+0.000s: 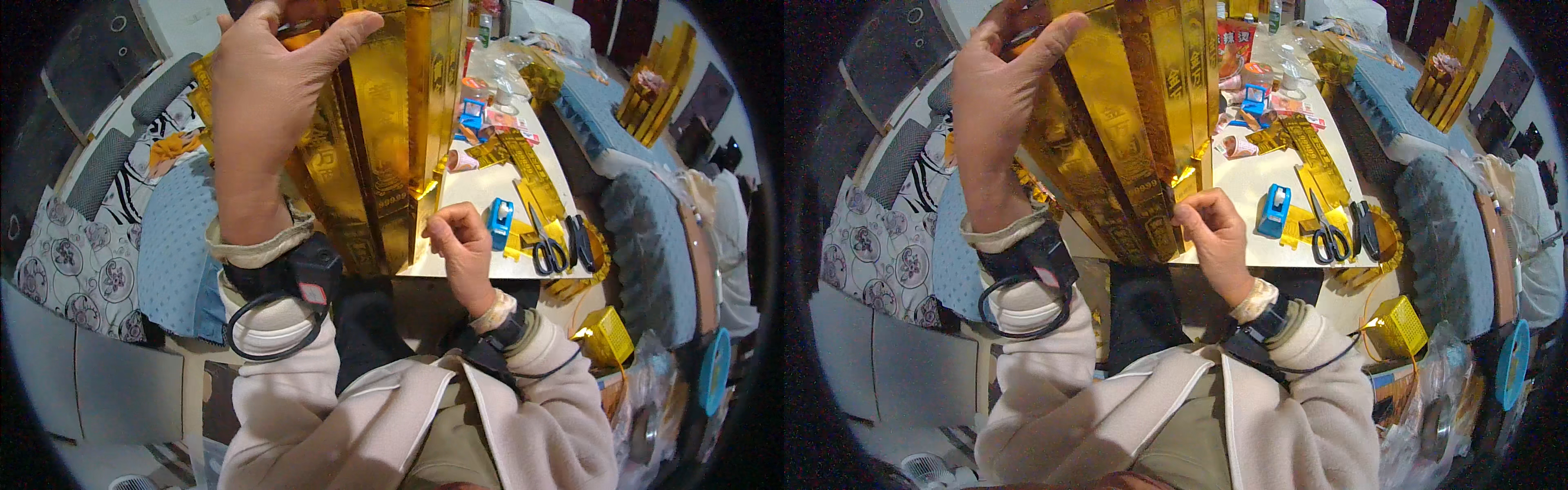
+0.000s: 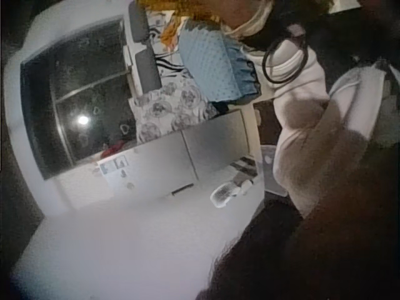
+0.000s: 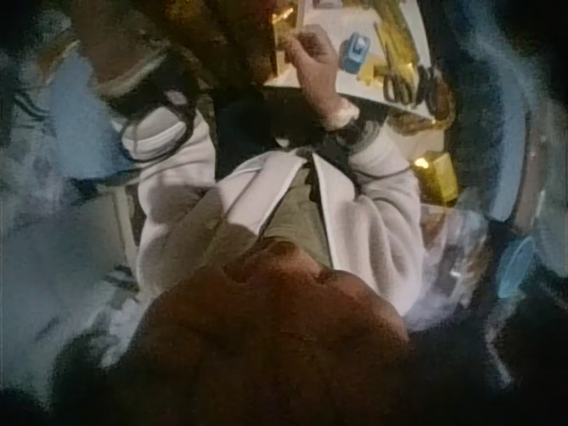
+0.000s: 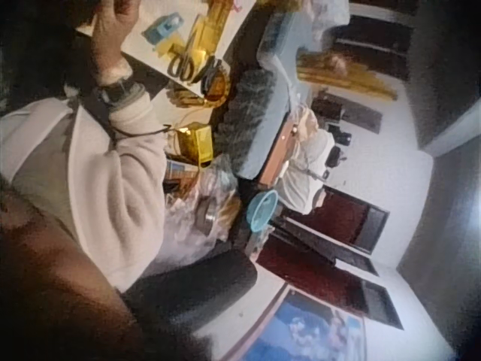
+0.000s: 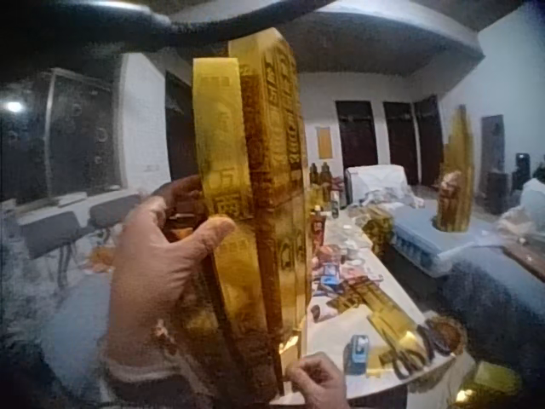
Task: The person folds and assembles gold-colored paper sheets into a cylindrical structure. They use a tape dispenser to secure the edges and then place a circular gold base onto the bottom of the cylinder.
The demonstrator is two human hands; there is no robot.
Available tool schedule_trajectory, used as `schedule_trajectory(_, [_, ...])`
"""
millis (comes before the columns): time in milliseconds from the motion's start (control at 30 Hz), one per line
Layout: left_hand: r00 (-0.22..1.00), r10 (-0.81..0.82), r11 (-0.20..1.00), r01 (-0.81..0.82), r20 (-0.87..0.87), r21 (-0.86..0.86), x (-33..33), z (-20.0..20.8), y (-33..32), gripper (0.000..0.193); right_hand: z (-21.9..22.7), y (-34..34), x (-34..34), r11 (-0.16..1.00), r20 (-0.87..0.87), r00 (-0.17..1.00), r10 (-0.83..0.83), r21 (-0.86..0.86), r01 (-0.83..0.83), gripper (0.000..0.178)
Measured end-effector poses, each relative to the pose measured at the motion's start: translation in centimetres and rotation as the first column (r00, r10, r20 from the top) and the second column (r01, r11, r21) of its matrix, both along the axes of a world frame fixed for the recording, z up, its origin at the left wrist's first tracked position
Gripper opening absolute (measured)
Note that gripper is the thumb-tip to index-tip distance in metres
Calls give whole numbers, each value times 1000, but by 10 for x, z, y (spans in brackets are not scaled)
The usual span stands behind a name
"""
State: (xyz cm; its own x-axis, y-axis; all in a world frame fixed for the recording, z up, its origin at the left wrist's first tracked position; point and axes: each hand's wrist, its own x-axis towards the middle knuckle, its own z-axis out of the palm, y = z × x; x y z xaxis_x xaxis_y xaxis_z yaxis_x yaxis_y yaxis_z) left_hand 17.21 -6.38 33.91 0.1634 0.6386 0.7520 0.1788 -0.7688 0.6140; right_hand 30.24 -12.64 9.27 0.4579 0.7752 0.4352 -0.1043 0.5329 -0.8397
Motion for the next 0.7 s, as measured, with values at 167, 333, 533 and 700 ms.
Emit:
schedule_trajectory(167, [980, -190, 975, 195, 60, -105, -10, 8, 30, 58, 4, 21, -19, 995, -136, 990, 36, -85, -47, 14])
schedule_trajectory(333, [981, -183, 982, 186, 64, -43, -7, 2, 25, 59, 2, 28, -22, 987, -108, 993, -51, -159, 34, 17])
schedule_trajectory(533, [978, -196, 979, 199, 78, -38, -8, 5, 15, 58, 10, 27, -21, 974, -74, 994, -77, -221, 59, 24])
schedule_trajectory(700, [987, -154, 988, 155, 52, -12, -7, 4, 12, 59, 2, 26, -11, 932, -17, 999, -51, -361, 42, 34])
